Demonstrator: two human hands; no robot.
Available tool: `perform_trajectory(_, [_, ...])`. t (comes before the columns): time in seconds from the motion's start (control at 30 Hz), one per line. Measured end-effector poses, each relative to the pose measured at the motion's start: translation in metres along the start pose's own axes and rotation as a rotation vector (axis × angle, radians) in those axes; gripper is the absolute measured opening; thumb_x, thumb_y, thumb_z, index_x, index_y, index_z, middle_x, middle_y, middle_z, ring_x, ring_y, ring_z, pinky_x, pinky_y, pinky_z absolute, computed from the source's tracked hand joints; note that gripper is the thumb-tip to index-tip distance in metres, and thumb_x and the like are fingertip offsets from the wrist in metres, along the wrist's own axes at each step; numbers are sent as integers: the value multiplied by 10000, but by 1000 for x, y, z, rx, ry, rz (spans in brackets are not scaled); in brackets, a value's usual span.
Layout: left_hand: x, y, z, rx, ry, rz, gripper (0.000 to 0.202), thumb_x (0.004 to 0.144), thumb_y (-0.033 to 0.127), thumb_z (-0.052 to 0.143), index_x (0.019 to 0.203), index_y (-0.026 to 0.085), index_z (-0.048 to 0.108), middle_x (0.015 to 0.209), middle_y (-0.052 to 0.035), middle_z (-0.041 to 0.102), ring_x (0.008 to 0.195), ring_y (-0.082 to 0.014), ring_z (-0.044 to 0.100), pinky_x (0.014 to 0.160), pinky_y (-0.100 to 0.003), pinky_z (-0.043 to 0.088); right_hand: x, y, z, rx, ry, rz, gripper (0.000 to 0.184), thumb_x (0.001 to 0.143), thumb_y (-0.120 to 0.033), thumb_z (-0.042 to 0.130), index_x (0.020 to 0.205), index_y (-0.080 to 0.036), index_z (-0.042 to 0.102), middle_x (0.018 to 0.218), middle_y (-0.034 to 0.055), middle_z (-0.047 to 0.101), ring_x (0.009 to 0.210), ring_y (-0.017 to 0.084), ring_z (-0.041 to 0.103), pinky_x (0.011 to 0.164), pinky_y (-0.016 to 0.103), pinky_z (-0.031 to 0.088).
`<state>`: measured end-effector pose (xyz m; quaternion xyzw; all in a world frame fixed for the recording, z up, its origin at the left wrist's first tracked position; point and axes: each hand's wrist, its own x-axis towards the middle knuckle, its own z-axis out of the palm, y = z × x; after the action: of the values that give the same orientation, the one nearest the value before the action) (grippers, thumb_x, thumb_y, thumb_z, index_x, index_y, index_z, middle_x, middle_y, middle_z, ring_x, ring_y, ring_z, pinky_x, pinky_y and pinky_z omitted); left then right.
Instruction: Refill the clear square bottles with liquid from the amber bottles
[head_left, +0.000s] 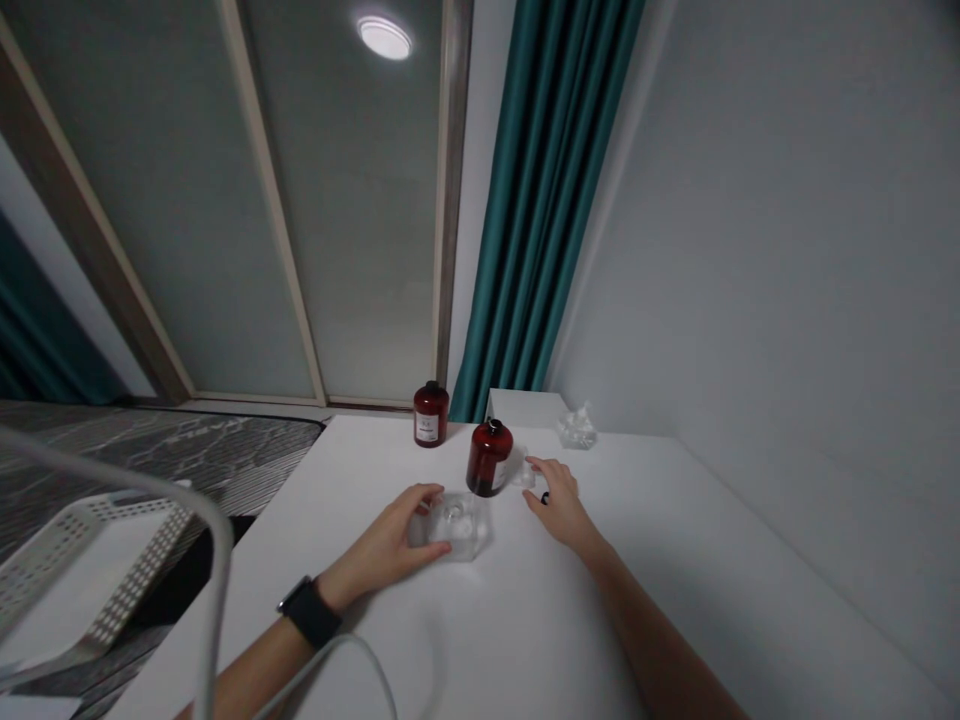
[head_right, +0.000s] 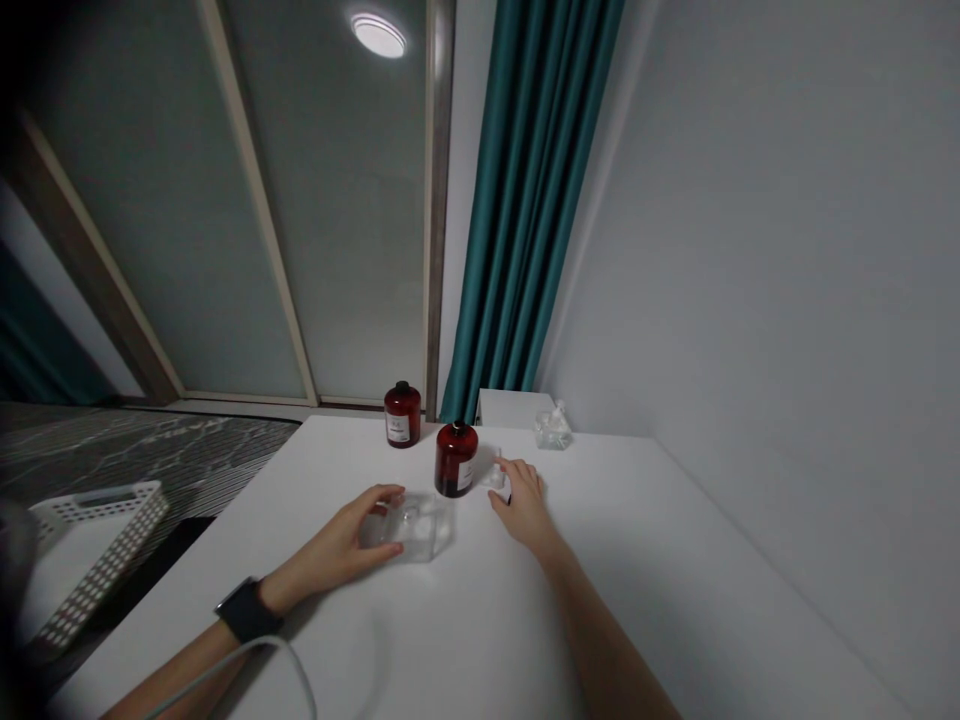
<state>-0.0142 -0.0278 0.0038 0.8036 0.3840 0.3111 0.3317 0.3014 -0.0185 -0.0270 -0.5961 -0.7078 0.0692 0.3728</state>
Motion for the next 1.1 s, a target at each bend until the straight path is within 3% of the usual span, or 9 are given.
perform_trajectory(0.27, [0, 0, -2, 11, 12, 15, 581, 767, 286, 743, 1294, 202, 512, 1286, -117, 623, 1120, -288, 625, 1005, -484, 501, -1, -20, 3, 50, 94, -57, 427, 843, -196, 541, 1267, -240, 556, 1071, 85, 660, 1042, 303, 583, 960, 525, 416])
perform_trajectory(0.5, [-1, 0, -2, 23, 26, 32, 582, 764, 288, 746, 1291, 199, 517, 1284, -119, 624, 1147, -293, 620, 1033, -481, 488, 9, -38, 3, 174, 191, -85, 421, 905, -265, 514, 1324, -221, 489, 1120, 105, 575, 1059, 269, 590, 986, 494, 471])
perform_trajectory(0.8, [-3, -2, -4, 124, 28, 90, 575, 802, 327, 729, 1314, 195, 502, 1179, -106, 613, 1098, -285, 604, 1000, -461, 491, 38, -68, 28, 307, 231, -22, 661, 811, -368, 676, 1398, -213, 415, 1330, 152, 480, 1234, 306, 535, 1033, 499, 478])
perform_trajectory(0.97, [-5, 1, -5, 137, 14, 40, 577, 809, 312, 720, 1323, 202, 481, 1218, -115, 605, 1031, -274, 609, 906, -432, 526, 43, -72, 45, 363, 232, 52, 761, 735, -326, 751, 1398, -207, 396, 1355, 155, 518, 1247, 316, 535, 1083, 526, 424])
perform_trajectory(1.1, [-4, 3, -5, 135, -3, 18, 593, 805, 317, 721, 1330, 196, 473, 1243, -122, 615, 1027, -279, 617, 883, -419, 528, 44, -70, 46, 435, 211, 67, 730, 729, -280, 751, 1369, -215, 406, 1353, 139, 552, 1209, 282, 573, 1080, 500, 437])
